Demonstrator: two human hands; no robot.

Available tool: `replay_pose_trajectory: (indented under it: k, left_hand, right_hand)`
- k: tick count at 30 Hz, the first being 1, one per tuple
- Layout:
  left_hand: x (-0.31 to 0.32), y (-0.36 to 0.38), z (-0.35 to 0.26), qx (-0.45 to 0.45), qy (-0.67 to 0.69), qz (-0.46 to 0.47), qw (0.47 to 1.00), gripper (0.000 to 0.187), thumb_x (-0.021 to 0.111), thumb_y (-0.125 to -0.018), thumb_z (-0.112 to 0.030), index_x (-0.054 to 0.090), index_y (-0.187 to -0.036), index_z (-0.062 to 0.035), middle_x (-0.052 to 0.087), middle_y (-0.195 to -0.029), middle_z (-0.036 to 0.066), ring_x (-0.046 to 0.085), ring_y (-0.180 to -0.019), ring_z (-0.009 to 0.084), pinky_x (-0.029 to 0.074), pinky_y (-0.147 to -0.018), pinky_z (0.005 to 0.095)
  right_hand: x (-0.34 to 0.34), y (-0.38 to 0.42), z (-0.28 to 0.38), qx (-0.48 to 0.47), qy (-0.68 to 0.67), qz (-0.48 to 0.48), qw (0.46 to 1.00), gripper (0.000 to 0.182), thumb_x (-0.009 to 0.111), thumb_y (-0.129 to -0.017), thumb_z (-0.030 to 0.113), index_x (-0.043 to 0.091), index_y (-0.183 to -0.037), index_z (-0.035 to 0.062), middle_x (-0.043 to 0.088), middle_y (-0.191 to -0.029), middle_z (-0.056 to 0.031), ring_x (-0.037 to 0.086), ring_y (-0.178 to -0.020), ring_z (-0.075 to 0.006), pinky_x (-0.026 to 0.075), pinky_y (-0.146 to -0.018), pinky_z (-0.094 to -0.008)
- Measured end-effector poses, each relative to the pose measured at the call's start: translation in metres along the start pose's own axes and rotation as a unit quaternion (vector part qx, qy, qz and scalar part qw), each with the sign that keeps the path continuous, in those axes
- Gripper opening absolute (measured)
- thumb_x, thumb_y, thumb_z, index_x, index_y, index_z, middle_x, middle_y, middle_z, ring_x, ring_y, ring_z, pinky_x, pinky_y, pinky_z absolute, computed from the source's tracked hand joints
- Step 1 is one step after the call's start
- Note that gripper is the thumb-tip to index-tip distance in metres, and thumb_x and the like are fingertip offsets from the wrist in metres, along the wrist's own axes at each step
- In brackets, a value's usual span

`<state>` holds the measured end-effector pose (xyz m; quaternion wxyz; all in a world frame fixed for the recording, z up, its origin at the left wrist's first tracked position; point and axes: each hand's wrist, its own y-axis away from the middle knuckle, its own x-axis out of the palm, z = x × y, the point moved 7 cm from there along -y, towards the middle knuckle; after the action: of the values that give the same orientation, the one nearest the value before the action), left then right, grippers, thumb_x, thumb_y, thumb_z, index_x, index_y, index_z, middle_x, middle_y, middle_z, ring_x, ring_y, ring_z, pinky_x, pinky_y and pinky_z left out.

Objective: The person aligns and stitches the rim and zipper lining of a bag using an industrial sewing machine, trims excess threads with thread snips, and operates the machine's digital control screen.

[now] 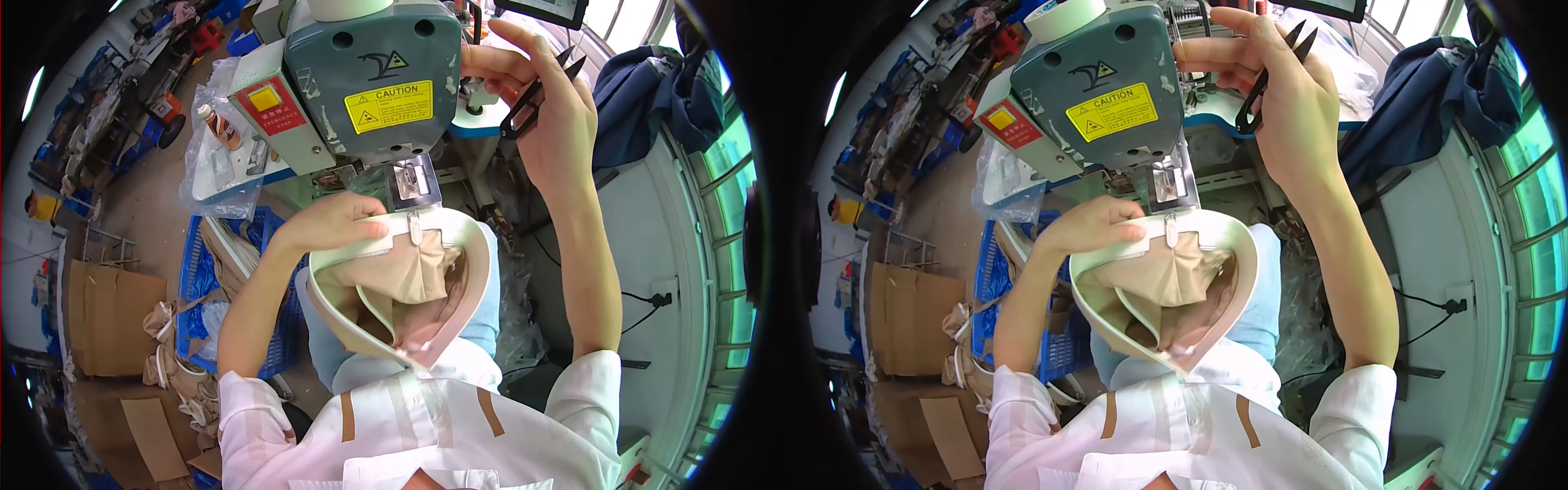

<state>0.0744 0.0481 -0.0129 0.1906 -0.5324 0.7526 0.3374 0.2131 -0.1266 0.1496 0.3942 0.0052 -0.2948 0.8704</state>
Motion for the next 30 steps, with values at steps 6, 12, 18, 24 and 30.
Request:
replay_pose_trajectory:
  k: [6, 12, 18, 24, 30]
  left_hand:
    - [0.011, 0.012, 0.016, -0.006, 0.192, -0.024, 0.981, 0.031, 0.064, -0.090, -0.028, 0.066, -0.104, -0.0007, 0.070, -0.091, 0.005, 0.061, -0.084, 0.0115, 0.049, -0.077, 0.0299]
    - [0.017, 0.065, 0.014, 0.035, 0.085, 0.004, 0.996, 0.029, 0.063, -0.091, -0.025, 0.065, -0.105, 0.0002, 0.070, -0.090, 0.009, 0.062, -0.082, 0.0125, 0.049, -0.077, 0.0301]
    - [-0.004, 0.078, 0.033, 0.019, 0.108, -0.014, 0.994, 0.026, 0.064, -0.091, -0.020, 0.065, -0.106, 0.0008, 0.069, -0.091, 0.010, 0.066, -0.082, 0.0247, 0.049, -0.077, 0.0342]
    - [-0.015, 0.080, 0.009, 0.011, 0.077, 0.002, 0.997, 0.025, 0.062, -0.090, -0.022, 0.066, -0.100, 0.0004, 0.068, -0.087, 0.016, 0.065, -0.079, 0.0259, 0.048, -0.075, 0.0367]
    - [-0.019, 0.092, 0.007, 0.029, 0.072, -0.026, 0.997, 0.025, 0.061, -0.090, -0.022, 0.066, -0.101, 0.0002, 0.068, -0.086, 0.016, 0.065, -0.078, 0.0248, 0.049, -0.075, 0.0355]
  right_hand:
    - [0.000, 0.011, -0.006, -0.030, 0.121, 0.021, 0.992, 0.042, 0.035, -0.106, 0.026, 0.060, -0.119, -0.0054, 0.071, -0.084, -0.0083, 0.064, -0.077, -0.0119, 0.049, -0.072, -0.0235]
    - [-0.052, 0.024, -0.014, 0.139, 0.409, -0.030, 0.901, 0.024, 0.050, -0.103, 0.024, 0.056, -0.104, 0.0001, 0.059, -0.071, -0.0072, 0.053, -0.055, -0.0155, 0.045, -0.051, -0.0321]
    - [0.058, 0.083, -0.059, -0.040, 0.585, 0.366, 0.723, 0.026, 0.067, -0.088, 0.017, 0.059, -0.107, 0.0016, 0.060, -0.082, -0.0131, 0.062, -0.071, -0.0307, 0.052, -0.063, -0.0377]
    - [0.112, 0.106, -0.096, -0.134, 0.668, 0.495, 0.538, 0.022, 0.066, -0.087, 0.020, 0.060, -0.099, 0.0013, 0.057, -0.079, -0.0058, 0.065, -0.070, -0.0199, 0.053, -0.060, -0.0322]
    - [0.118, 0.110, -0.112, -0.165, 0.697, 0.516, 0.470, 0.022, 0.067, -0.087, 0.020, 0.062, -0.099, 0.0013, 0.055, -0.074, -0.0052, 0.064, -0.064, -0.0193, 0.051, -0.054, -0.0334]
